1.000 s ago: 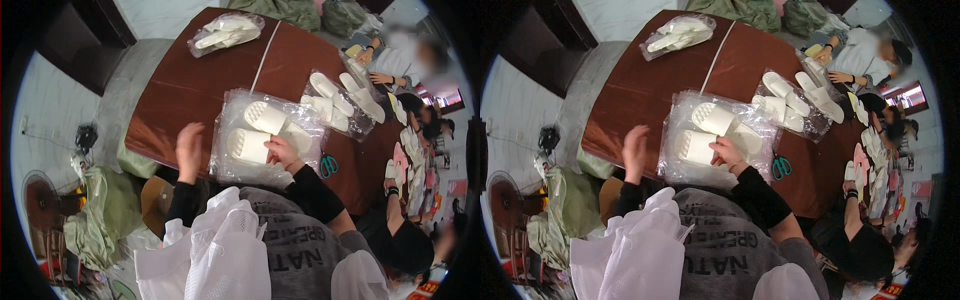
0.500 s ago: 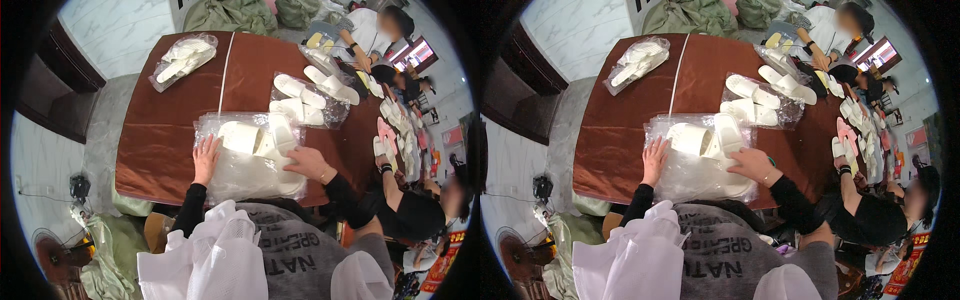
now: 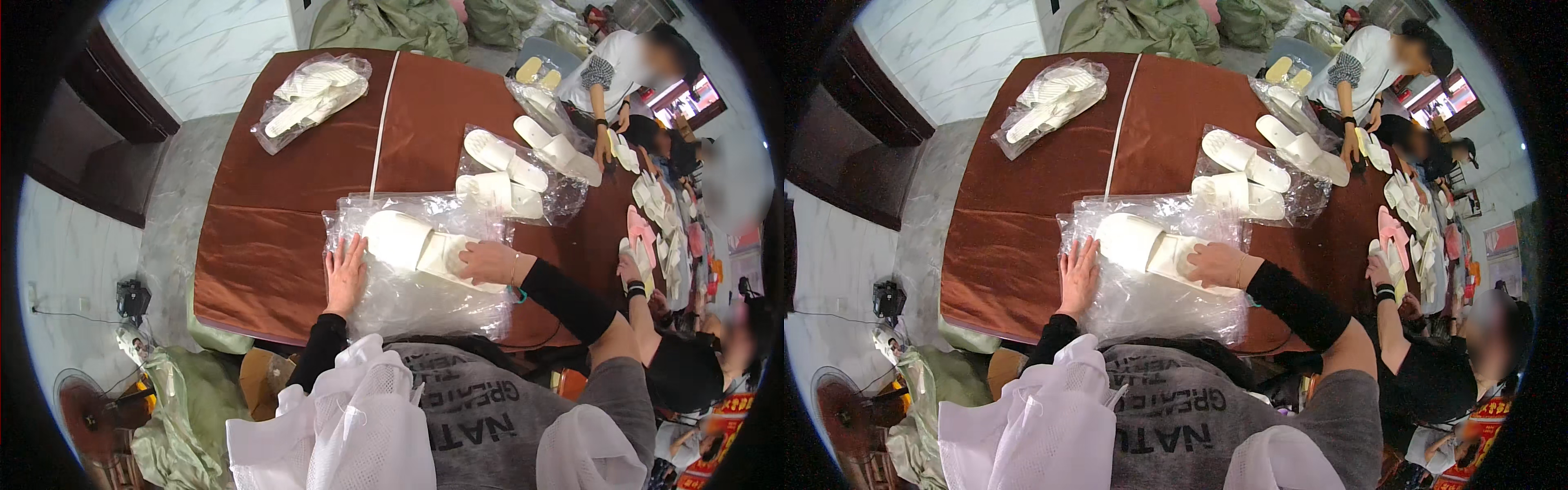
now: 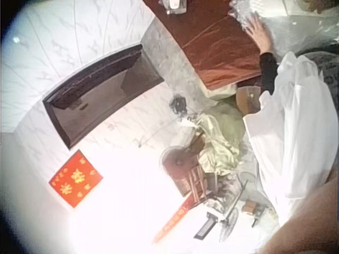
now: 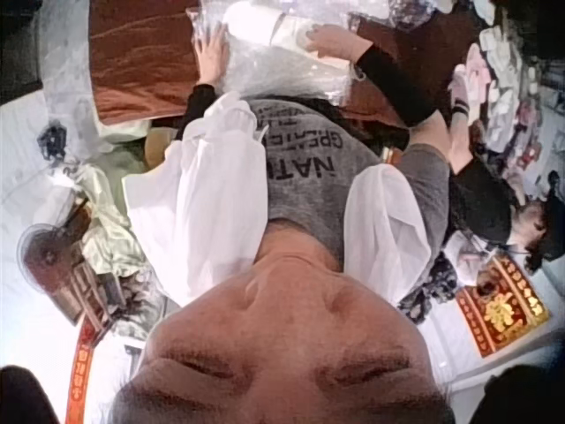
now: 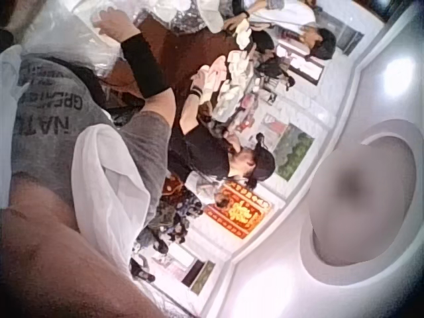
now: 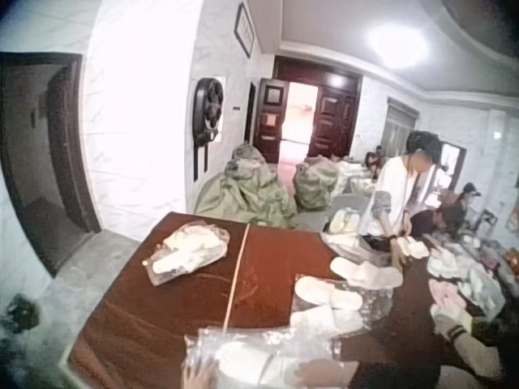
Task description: Packing white sandals into plastic bags for shipment.
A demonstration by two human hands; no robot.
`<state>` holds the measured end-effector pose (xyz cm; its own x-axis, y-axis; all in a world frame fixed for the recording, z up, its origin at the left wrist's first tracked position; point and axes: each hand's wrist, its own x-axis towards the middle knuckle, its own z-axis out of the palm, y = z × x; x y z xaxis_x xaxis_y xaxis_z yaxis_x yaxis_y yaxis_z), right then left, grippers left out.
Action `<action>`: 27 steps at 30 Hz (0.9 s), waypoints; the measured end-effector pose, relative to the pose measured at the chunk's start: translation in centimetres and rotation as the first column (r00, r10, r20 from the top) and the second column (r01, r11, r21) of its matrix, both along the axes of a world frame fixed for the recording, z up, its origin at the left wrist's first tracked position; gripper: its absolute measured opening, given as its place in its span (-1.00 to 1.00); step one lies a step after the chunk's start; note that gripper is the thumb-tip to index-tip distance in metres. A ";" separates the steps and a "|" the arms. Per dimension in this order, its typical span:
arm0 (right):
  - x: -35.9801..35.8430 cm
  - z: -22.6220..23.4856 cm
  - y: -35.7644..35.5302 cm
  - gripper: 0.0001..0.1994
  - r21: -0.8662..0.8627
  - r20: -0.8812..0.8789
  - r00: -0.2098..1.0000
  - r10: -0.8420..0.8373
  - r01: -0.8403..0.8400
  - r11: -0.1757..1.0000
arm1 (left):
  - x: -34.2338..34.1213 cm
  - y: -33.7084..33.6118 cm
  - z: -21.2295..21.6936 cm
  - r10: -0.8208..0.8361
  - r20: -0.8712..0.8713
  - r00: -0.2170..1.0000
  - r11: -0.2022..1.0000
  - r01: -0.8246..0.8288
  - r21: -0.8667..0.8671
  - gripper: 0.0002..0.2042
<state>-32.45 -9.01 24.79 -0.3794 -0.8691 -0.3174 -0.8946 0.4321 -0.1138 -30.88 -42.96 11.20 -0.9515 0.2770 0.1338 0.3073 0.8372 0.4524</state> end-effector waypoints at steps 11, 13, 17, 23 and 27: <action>-0.1 -5.0 -5.4 -0.87 -0.356 -0.133 0.936 -0.326 0.262 0.897 | -0.4 0.7 -0.7 0.006 0.077 0.997 0.993 -0.016 0.118 -0.38; 1.3 -2.6 -4.0 -0.85 -0.374 -0.108 0.903 -0.416 0.351 0.858 | -0.3 -0.8 -1.8 0.005 0.087 0.996 0.982 -0.022 0.189 -0.40; 5.5 1.9 0.4 -0.82 -0.512 0.015 0.756 -0.654 0.567 0.645 | -0.8 -0.6 -1.6 -0.064 0.097 0.993 0.970 0.040 0.238 -0.43; 10.0 4.7 11.2 -0.71 -0.509 -0.173 0.401 -0.900 0.746 0.430 | -1.3 -0.8 -1.6 -0.068 0.075 0.995 0.975 0.050 0.217 -0.42; 11.4 2.1 18.8 -0.77 -0.439 -0.282 0.130 -0.950 0.863 0.249 | -1.3 -0.4 -0.5 -0.079 0.121 0.990 0.967 0.046 0.252 -0.40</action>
